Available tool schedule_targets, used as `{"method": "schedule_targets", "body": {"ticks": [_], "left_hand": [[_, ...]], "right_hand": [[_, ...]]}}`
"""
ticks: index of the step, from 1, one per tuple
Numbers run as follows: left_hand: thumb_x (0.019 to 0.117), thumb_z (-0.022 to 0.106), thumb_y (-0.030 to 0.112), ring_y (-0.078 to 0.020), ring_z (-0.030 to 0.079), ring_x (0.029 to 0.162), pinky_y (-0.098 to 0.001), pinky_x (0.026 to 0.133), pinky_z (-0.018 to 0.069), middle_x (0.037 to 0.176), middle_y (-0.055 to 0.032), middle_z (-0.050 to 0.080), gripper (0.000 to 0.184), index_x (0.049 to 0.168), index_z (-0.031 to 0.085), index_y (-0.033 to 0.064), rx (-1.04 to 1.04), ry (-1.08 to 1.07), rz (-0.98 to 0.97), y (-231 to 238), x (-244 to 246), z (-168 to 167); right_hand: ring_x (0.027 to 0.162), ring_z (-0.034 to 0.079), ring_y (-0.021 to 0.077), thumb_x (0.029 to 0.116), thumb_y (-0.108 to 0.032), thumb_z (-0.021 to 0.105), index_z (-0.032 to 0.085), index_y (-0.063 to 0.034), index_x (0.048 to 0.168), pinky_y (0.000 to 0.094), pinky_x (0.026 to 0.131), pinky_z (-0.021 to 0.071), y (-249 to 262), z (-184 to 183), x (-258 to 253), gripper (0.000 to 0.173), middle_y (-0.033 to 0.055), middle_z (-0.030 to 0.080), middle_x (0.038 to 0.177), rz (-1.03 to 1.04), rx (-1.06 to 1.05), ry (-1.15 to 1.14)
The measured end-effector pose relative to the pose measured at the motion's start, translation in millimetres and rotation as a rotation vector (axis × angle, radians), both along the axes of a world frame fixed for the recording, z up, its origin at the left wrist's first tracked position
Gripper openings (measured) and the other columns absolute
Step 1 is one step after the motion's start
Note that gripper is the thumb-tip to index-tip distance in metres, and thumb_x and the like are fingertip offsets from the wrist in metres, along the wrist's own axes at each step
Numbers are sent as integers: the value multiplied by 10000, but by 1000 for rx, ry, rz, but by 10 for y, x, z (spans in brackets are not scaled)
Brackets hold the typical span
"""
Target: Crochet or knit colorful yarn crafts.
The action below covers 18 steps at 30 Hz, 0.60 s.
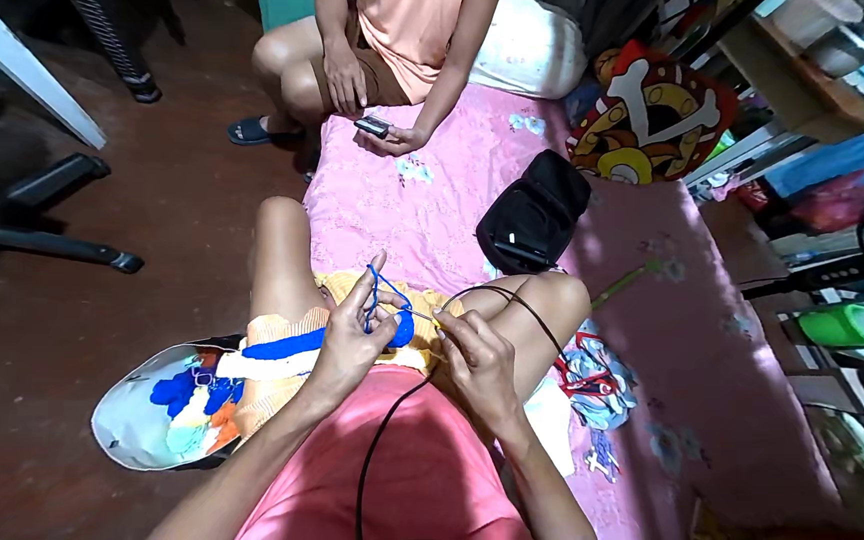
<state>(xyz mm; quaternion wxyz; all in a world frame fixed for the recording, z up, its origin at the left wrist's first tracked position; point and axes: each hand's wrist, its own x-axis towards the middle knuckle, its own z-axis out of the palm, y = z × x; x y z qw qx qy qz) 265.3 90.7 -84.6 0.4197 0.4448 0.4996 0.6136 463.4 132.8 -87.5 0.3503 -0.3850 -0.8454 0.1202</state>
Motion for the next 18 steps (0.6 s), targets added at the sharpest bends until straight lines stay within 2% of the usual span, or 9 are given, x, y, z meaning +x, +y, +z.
{"method": "schedule_targets", "body": {"ticks": [5, 6, 8, 9, 11, 12, 15, 17, 18], "left_hand": [[861, 633, -38, -23, 637, 707, -156, 649, 528, 1014, -3, 726, 789, 1584, 333, 58, 22, 9, -6, -12, 45, -43], [857, 633, -42, -24, 640, 713, -155, 650, 529, 1016, -3, 726, 801, 1588, 323, 59, 18, 0, -6, -16, 51, -35], [849, 642, -49, -32, 646, 723, -153, 644, 530, 1010, -3, 720, 843, 1603, 284, 69, 13, -34, -16, -21, 61, -12], [845, 644, -51, -41, 655, 732, -157, 652, 540, 1003, -5, 711, 870, 1612, 253, 74, 6, -62, -28, -19, 64, 3], [835, 646, -60, -64, 671, 744, -176, 675, 559, 986, -19, 702, 917, 1623, 201, 85, -7, -119, -46, -7, 67, 24], [833, 644, -66, -77, 677, 747, -188, 687, 565, 977, -29, 704, 937, 1628, 176, 91, -14, -142, -54, 0, 64, 34], [842, 640, -61, -98, 689, 748, -213, 688, 584, 980, -39, 702, 960, 1634, 125, 114, -41, -182, -69, 8, 42, 70], [843, 637, -59, -106, 691, 737, -219, 677, 592, 984, -43, 700, 967, 1635, 109, 112, -43, -197, -72, 13, 36, 72], [842, 635, -60, -103, 691, 725, -215, 671, 589, 976, -41, 703, 968, 1634, 104, 107, -41, -201, -74, 20, 31, 78]], "right_hand": [[694, 622, 129, 963, -139, 616, 777, -93, 1157, 285, 600, 534, -18, -49, -69, 256, 51, 655, 827, 6, -44, 57], [738, 639, 114, 969, -135, 605, 769, -72, 1160, 274, 642, 548, -32, -52, -91, 259, 53, 673, 867, 26, -132, 118], [924, 675, 78, 979, -86, 581, 711, 19, 1211, 228, 823, 570, -67, -22, -145, 286, 91, 716, 1062, 128, -467, 358], [943, 666, 58, 975, -70, 586, 657, 70, 1248, 203, 833, 561, -78, -2, -182, 315, 104, 704, 1128, 196, -655, 521], [742, 595, 12, 937, -77, 660, 571, 88, 1300, 159, 618, 493, -79, 7, -281, 408, 73, 676, 1063, 282, -894, 773], [686, 570, 13, 916, -50, 676, 545, 88, 1323, 158, 567, 466, -69, -2, -321, 449, 77, 669, 1046, 298, -947, 847], [666, 573, 23, 881, 40, 657, 512, 80, 1335, 159, 552, 473, -24, -12, -403, 478, 111, 659, 1095, 276, -969, 934], [753, 629, 48, 881, 56, 643, 535, 81, 1311, 182, 628, 534, 3, -12, -423, 444, 126, 648, 1155, 272, -931, 919], [772, 641, 53, 883, 60, 639, 554, 81, 1290, 188, 640, 535, 10, 0, -434, 416, 113, 674, 1100, 265, -905, 906]]}}
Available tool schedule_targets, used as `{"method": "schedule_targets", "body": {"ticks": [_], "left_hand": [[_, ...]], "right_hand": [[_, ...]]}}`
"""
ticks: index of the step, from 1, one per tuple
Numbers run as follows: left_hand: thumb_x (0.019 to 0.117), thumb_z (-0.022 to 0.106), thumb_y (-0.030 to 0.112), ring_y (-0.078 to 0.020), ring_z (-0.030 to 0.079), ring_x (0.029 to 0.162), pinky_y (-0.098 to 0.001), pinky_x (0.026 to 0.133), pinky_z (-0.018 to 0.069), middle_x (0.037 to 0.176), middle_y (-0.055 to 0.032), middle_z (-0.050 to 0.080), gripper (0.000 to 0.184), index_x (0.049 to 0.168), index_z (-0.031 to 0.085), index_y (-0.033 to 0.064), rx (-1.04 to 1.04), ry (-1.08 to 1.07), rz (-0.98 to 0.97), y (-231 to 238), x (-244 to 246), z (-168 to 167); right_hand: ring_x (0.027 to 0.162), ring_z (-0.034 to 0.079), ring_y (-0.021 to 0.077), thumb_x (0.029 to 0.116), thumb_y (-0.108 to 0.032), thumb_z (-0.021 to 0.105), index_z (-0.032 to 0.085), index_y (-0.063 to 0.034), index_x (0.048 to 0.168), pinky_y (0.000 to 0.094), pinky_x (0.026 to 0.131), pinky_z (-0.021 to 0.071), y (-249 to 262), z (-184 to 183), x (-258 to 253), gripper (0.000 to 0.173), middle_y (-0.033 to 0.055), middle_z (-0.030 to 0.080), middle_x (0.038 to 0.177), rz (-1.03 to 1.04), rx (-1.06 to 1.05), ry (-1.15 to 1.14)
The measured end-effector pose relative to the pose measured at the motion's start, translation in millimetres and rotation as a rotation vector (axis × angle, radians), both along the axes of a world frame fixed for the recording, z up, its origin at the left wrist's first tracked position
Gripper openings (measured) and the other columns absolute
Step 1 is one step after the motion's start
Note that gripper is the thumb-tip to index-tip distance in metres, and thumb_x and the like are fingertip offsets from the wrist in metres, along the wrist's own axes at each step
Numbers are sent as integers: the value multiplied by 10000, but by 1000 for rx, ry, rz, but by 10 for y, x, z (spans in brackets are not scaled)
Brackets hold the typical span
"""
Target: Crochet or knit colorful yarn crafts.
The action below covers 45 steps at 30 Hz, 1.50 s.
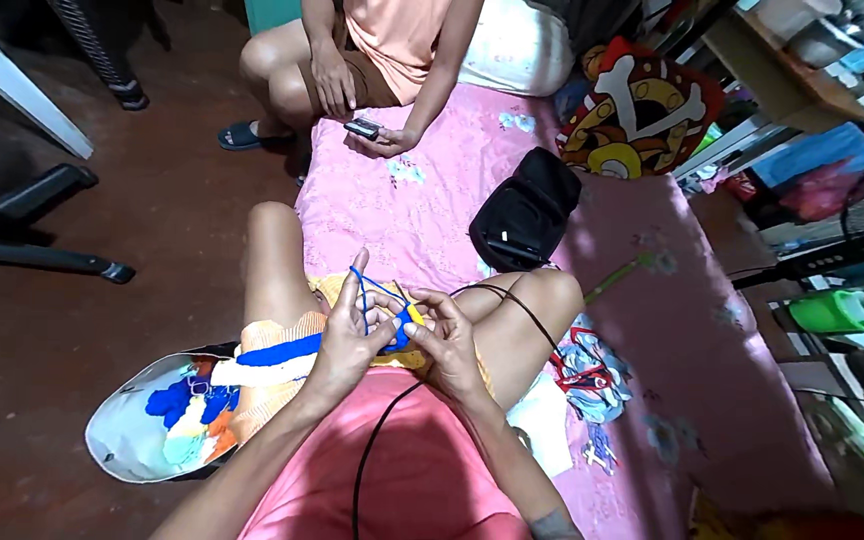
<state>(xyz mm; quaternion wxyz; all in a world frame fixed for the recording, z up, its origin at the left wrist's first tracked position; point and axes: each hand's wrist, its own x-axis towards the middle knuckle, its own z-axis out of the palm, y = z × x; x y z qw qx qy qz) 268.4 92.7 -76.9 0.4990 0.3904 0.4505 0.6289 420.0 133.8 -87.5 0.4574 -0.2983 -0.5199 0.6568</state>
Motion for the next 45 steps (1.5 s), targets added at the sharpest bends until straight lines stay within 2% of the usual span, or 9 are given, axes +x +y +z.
{"method": "schedule_targets", "body": {"ticks": [9, 15, 19, 24, 27, 31, 35, 39, 45], "left_hand": [[1044, 533, 157, -230, 652, 630, -461, 605, 564, 780, -123, 674, 238, 1138, 685, 0, 61, 954, 69, 391, -579, 31], [1032, 479, 364, -134, 509, 508, -389, 492, 396, 554, 28, 489, 410, 704, 602, 152, 154, 1194, 21, 576, -961, 498], [878, 570, 209, -42, 501, 508, -254, 467, 396, 575, 78, 544, 334, 545, 561, 185, 108, 878, -272, 357, -1024, 660], [932, 657, 396, -62, 680, 909, -230, 809, 554, 973, 49, 739, 279, 772, 792, 213, 207, -161, -472, 191, -847, 8], [971, 625, 415, -101, 683, 744, -212, 611, 562, 988, -22, 725, 328, 1264, 697, 287, 226, -397, -276, 227, -584, -18], [986, 583, 192, -98, 556, 581, -273, 526, 496, 762, 14, 592, 588, 1545, 426, 100, 106, 668, -9, 341, -450, 88], [993, 603, 186, -377, 650, 647, -605, 597, 481, 665, -169, 625, 255, 839, 685, 1, -55, 1214, -21, 305, -573, -57], [972, 596, 320, 29, 605, 739, -180, 673, 511, 793, 135, 653, 287, 750, 725, 190, 22, 434, -546, 43, -871, -228], [932, 669, 366, -289, 646, 1218, -448, 972, 561, 1345, -121, 655, 314, 1150, 764, 161, 147, -561, -304, -89, -273, -271]], "right_hand": [[951, 684, 89, 887, 76, 626, 655, 105, 1170, 250, 866, 582, 21, 55, 169, 286, 115, 707, 1105, 11, 236, -58], [825, 732, 163, 917, -41, 585, 748, -53, 1125, 366, 667, 602, 41, 67, 260, 265, 78, 755, 995, -206, 799, -786], [736, 634, 42, 944, 10, 569, 627, 53, 1195, 205, 653, 538, 68, 128, 231, 262, 61, 703, 947, -153, 229, -364], [513, 523, 14, 941, 36, 543, 484, 37, 1344, 166, 453, 420, 86, 55, 189, 408, 99, 712, 894, 82, -206, 263], [530, 510, -2, 928, 51, 533, 492, 60, 1363, 151, 461, 397, 27, 46, 111, 437, 102, 714, 913, 103, -188, 238], [562, 515, -9, 916, 68, 535, 537, 76, 1318, 146, 473, 390, -41, 47, 72, 402, 112, 717, 980, 55, -119, 203], [557, 508, -2, 919, 71, 533, 537, 87, 1311, 149, 471, 384, -26, 46, 107, 392, 104, 707, 950, -10, -108, 206], [534, 481, -4, 934, 56, 524, 547, 80, 1302, 148, 457, 370, -22, -13, 100, 369, 103, 702, 946, -47, -146, 183], [519, 452, -14, 953, 48, 500, 519, 58, 1257, 144, 451, 353, -96, -5, 3, 305, 81, 688, 906, -79, -116, 139]]}}
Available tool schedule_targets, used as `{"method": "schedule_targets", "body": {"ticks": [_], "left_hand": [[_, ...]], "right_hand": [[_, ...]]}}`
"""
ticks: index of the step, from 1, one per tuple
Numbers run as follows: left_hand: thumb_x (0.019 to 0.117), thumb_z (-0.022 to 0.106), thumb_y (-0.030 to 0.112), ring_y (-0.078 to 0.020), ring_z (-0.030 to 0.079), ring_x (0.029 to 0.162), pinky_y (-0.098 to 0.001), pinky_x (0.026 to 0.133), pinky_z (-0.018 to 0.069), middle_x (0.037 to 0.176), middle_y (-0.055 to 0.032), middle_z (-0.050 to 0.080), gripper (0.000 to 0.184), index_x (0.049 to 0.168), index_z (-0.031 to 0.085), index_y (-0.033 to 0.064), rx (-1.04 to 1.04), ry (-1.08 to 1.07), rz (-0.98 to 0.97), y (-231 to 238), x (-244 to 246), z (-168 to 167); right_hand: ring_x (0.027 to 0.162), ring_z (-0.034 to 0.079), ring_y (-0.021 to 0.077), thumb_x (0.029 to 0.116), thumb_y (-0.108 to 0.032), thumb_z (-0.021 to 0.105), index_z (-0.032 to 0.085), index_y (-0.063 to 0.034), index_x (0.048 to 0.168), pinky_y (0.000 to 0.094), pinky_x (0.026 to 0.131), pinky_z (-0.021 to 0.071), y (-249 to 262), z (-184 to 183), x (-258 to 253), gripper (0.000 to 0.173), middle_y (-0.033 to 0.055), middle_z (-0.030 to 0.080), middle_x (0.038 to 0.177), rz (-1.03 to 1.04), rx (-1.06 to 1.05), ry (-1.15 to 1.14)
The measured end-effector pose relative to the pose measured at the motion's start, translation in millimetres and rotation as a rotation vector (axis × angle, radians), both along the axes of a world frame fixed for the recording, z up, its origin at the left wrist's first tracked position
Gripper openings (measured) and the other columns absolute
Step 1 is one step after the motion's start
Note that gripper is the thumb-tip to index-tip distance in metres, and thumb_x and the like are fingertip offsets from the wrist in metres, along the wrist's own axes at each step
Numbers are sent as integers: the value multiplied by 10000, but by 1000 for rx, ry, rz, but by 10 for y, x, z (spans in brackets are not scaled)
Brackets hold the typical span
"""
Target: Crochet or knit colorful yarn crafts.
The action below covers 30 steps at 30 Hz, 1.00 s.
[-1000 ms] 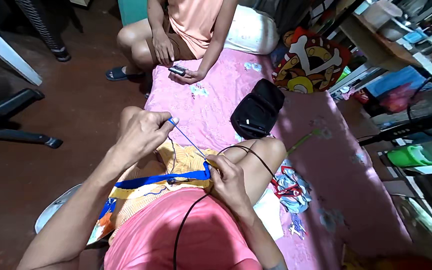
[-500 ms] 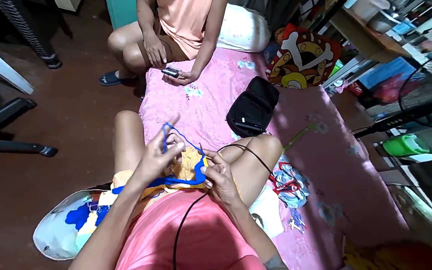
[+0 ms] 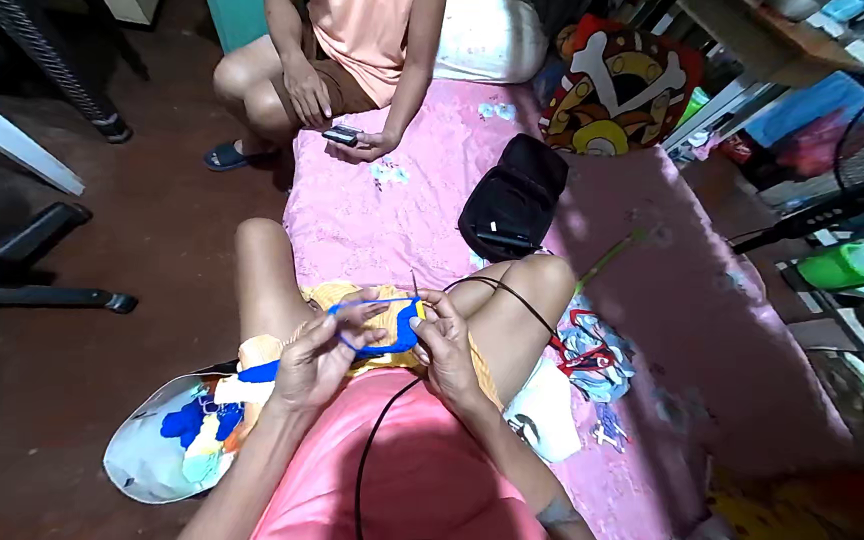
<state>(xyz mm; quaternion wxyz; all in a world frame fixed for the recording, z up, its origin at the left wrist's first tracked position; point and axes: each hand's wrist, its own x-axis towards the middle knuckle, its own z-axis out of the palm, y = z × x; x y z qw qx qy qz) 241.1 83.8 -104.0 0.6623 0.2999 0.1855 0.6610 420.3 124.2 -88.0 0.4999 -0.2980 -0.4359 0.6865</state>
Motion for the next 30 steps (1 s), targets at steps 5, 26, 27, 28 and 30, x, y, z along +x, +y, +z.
{"method": "schedule_targets", "body": {"ticks": [5, 26, 27, 28, 30], "left_hand": [[855, 757, 250, -161, 706, 925, -279, 754, 606, 1336, -90, 605, 1080, 1630, 14, 130, -83, 442, 62, 72, 208, 159], [895, 537, -11, -88, 698, 803, -225, 766, 573, 919, -36, 715, 841, 1622, 124, 72, -186, 585, 205, 102, 253, 275], [889, 561, -9, -93, 701, 815, -225, 770, 576, 941, -42, 715, 867, 1623, 107, 67, -182, 569, 204, 103, 262, 275], [880, 588, -19, -99, 704, 816, -225, 770, 581, 949, -48, 714, 891, 1625, 105, 63, -184, 552, 207, 102, 273, 281], [864, 619, -49, -104, 709, 799, -227, 760, 589, 948, -54, 721, 923, 1627, 113, 68, -186, 537, 213, 94, 287, 289]], "right_hand": [[532, 475, -11, 959, 52, 496, 494, 69, 1336, 142, 463, 384, -48, -35, 11, 377, 47, 659, 862, -1, 12, -88], [1181, 635, 145, 952, 39, 452, 643, 92, 1278, 309, 1050, 505, 337, 4, 359, 382, 175, 673, 1264, 275, 456, -406], [1155, 642, 129, 948, 42, 465, 642, 97, 1268, 294, 1027, 517, 320, 22, 341, 370, 165, 677, 1252, 274, 419, -371], [1109, 648, 104, 947, 34, 489, 639, 100, 1257, 273, 984, 531, 295, 32, 318, 351, 147, 681, 1236, 273, 366, -319], [984, 651, 67, 935, -5, 579, 640, 83, 1239, 236, 844, 547, 240, 12, 252, 323, 104, 687, 1195, 263, 240, -184]]}}
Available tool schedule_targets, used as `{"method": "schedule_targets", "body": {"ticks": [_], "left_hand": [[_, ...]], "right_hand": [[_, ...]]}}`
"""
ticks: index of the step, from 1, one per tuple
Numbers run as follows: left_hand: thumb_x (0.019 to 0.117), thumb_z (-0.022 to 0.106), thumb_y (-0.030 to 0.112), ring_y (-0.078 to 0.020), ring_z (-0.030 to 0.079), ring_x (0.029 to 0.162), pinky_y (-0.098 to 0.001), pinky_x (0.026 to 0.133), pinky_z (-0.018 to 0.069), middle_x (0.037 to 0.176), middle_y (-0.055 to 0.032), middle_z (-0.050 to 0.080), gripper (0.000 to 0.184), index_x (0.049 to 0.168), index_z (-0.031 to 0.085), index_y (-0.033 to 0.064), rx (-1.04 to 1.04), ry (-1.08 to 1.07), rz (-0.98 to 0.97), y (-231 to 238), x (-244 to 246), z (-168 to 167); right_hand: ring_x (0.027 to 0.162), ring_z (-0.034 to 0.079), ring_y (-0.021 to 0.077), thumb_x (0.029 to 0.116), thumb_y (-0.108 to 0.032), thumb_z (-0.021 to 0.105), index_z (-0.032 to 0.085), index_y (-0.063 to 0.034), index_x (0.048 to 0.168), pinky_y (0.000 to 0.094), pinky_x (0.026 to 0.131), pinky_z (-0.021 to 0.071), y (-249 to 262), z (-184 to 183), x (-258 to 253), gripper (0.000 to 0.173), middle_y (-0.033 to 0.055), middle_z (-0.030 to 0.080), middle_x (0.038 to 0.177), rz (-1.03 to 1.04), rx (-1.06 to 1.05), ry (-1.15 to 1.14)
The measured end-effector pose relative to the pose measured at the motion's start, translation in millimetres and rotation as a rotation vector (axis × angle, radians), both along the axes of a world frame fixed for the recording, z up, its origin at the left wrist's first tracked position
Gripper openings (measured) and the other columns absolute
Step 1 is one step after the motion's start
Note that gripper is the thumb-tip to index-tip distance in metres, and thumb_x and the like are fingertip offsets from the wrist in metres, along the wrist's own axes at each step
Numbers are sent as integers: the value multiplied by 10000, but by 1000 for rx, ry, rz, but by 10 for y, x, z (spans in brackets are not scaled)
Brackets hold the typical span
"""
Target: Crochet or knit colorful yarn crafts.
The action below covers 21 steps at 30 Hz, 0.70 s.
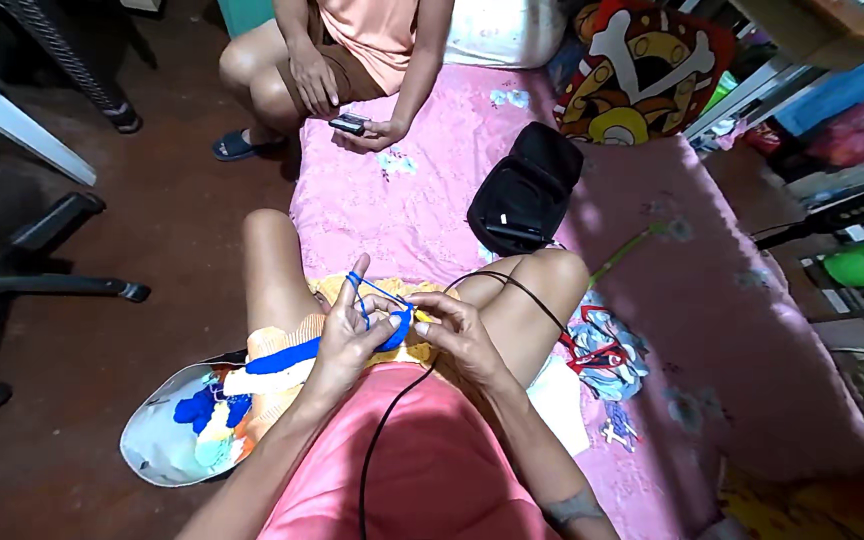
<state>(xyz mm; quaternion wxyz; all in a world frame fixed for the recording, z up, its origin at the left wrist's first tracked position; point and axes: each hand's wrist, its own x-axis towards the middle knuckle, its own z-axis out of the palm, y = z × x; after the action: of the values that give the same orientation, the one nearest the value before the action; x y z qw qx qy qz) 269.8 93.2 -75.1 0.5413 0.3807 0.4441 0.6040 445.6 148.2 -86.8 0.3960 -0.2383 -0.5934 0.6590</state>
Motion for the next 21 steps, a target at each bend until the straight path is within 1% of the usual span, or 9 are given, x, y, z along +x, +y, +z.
{"method": "schedule_targets", "body": {"ticks": [2, 4, 6, 8, 10, 12, 16, 19, 21], "left_hand": [[853, 634, -56, -108, 713, 793, -228, 752, 596, 957, -57, 724, 947, 1632, 116, 87, 0, 29, 5, -13, 5, 10], [852, 653, -52, -112, 718, 796, -229, 753, 599, 953, -55, 732, 945, 1633, 142, 93, -1, 74, 28, -31, 11, 29], [846, 671, -46, -112, 722, 804, -228, 758, 601, 928, -39, 738, 927, 1625, 184, 79, 19, 129, 67, -45, 18, 28], [831, 686, -52, -109, 721, 796, -219, 747, 598, 907, -28, 742, 913, 1614, 229, 63, 42, 167, 103, -56, 23, 24], [823, 686, -63, -102, 718, 785, -209, 735, 591, 899, -25, 743, 902, 1606, 255, 58, 49, 181, 116, -60, 30, 21], [814, 690, -73, -94, 715, 769, -202, 718, 588, 892, -23, 747, 869, 1585, 304, 37, 58, 182, 121, -59, 36, 7], [794, 706, -85, -73, 704, 726, -196, 686, 590, 869, 2, 747, 751, 1497, 460, 10, 42, 145, 122, -54, 30, 4], [826, 666, -85, -134, 725, 766, -267, 742, 614, 866, -68, 743, 742, 1518, 429, 38, -23, -61, 47, -35, -6, -7], [842, 611, -90, -149, 725, 767, -289, 749, 613, 862, -100, 736, 710, 1510, 418, 54, -72, -232, 17, -14, 3, -28]], "right_hand": [[922, 648, 58, 903, -1, 641, 629, 67, 1244, 221, 767, 545, -47, -40, -62, 348, 93, 680, 1185, 4, -108, 103], [768, 620, 37, 869, 50, 641, 615, 55, 1238, 194, 635, 505, -98, -55, -126, 370, 96, 695, 1103, -32, -192, 165], [668, 578, 23, 860, 79, 628, 596, 52, 1266, 174, 567, 457, -124, -50, -167, 409, 108, 708, 1040, -63, -243, 185], [645, 551, 18, 866, 74, 634, 580, 54, 1304, 167, 555, 429, -131, -37, -188, 442, 119, 708, 1014, -73, -258, 187], [685, 576, 28, 863, 73, 646, 576, 50, 1320, 173, 586, 449, -133, -23, -192, 462, 121, 709, 1018, -81, -252, 174], [722, 594, 35, 853, 95, 639, 598, 45, 1298, 174, 602, 467, -143, -3, -200, 450, 119, 701, 1037, -116, -245, 144], [790, 636, 57, 827, 124, 609, 620, 49, 1254, 195, 654, 514, -168, -11, -234, 433, 113, 700, 1056, -181, -232, 139], [612, 514, 13, 832, 131, 577, 601, 44, 1264, 159, 519, 394, -178, -33, -247, 441, 138, 697, 1030, -150, -293, 231], [569, 481, 2, 833, 128, 566, 616, 52, 1235, 154, 485, 364, -165, -45, -245, 412, 140, 697, 1034, -120, -351, 271]]}}
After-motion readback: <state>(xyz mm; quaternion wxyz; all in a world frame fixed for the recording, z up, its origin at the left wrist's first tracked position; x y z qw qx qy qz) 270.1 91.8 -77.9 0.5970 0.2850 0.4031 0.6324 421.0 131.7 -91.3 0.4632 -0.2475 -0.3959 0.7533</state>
